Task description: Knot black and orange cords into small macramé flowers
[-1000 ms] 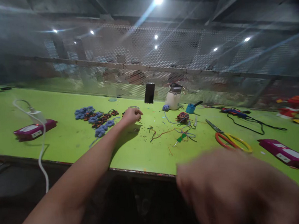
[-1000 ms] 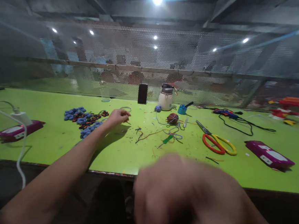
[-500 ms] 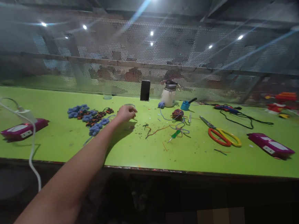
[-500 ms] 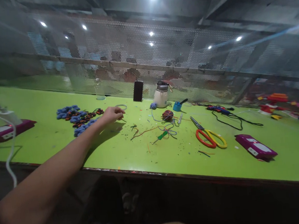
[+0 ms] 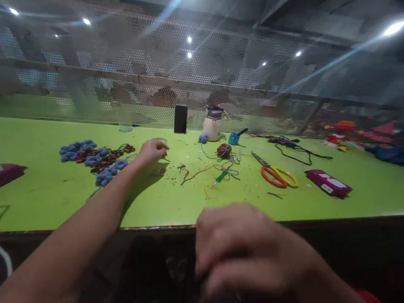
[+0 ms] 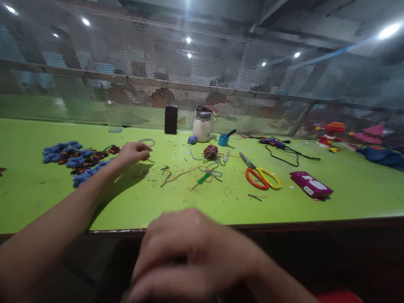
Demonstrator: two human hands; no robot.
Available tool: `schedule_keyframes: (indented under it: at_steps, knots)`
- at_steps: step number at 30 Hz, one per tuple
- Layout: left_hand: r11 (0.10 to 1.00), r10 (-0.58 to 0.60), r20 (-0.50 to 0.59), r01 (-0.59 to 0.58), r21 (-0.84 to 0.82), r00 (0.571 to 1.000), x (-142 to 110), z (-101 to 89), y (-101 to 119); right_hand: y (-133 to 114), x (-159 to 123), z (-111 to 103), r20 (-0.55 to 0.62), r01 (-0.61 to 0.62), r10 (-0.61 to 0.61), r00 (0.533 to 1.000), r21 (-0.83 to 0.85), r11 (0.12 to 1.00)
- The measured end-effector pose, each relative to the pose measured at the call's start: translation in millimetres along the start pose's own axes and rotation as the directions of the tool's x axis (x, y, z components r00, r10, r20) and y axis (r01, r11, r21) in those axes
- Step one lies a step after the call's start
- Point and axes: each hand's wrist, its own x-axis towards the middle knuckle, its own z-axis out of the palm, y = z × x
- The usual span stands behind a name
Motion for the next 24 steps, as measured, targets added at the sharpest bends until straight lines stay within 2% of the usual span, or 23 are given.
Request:
schedule_keyframes:
  at_steps: [1,3,4,5,6,9,12,15,18,21,24]
  knots:
    - [1.0,0.007,0.01,-0.007,0.009,1.0,-1.1,0.7,1.3,1.9,19.9,-31.7,-0.124,-0.167,0.152,0.981,-0.129,0.977]
    - [0.999,0.026,0.039,-0.027,0.035,0.999,-3.9,1.9,4.6,15.6,45.0,-89.8,-0.275,-0.368,0.286,0.918,-0.322,0.872]
    - [0.998,0.038,0.056,-0.04,0.051,0.998,-5.4,2.3,6.4,27.4,50.4,-114.3,-0.335,-0.481,0.366,0.868,-0.387,0.787]
    - [0.996,0.051,0.076,-0.056,0.068,0.996,-6.9,2.5,8.2,41.8,51.7,-135.1,-0.393,-0.601,0.46,0.796,-0.434,0.671]
    - [0.994,0.066,0.096,-0.074,0.084,0.993,-8.4,2.6,10.0,57.8,49.9,-151.6,-0.475,-0.715,0.535,0.699,-0.452,0.533]
    - [0.983,0.118,0.171,-0.139,0.117,0.978,-12.1,2.3,15.0,106.0,34.8,-177.2,-0.601,-0.819,0.556,0.574,-0.434,0.377]
    - [0.969,0.168,0.26,-0.208,0.135,0.951,-16.1,3.5,21.5,141.2,18.4,-178.7,-0.647,-0.873,0.587,0.486,-0.396,0.286]
    - [0.946,0.22,0.349,-0.287,0.154,0.911,-22.0,9.0,31.5,159.0,5.6,-176.8,-0.635,-0.891,0.632,0.445,-0.386,0.24]
    - [0.894,0.309,0.407,-0.409,0.184,0.859,-29.1,18.1,41.2,164.3,-2.0,-178.5,-0.618,-0.892,0.654,0.436,-0.391,0.226]
    - [0.821,0.407,0.449,-0.534,0.202,0.796,-34.5,27.4,45.6,164.1,-2.4,-176.8,-0.607,-0.879,0.644,0.466,-0.403,0.256]
    - [0.825,0.423,0.434,-0.536,0.178,0.796,-35.6,32.3,45.2,163.2,2.3,-170.7,-0.623,-0.856,0.591,0.513,-0.42,0.301]
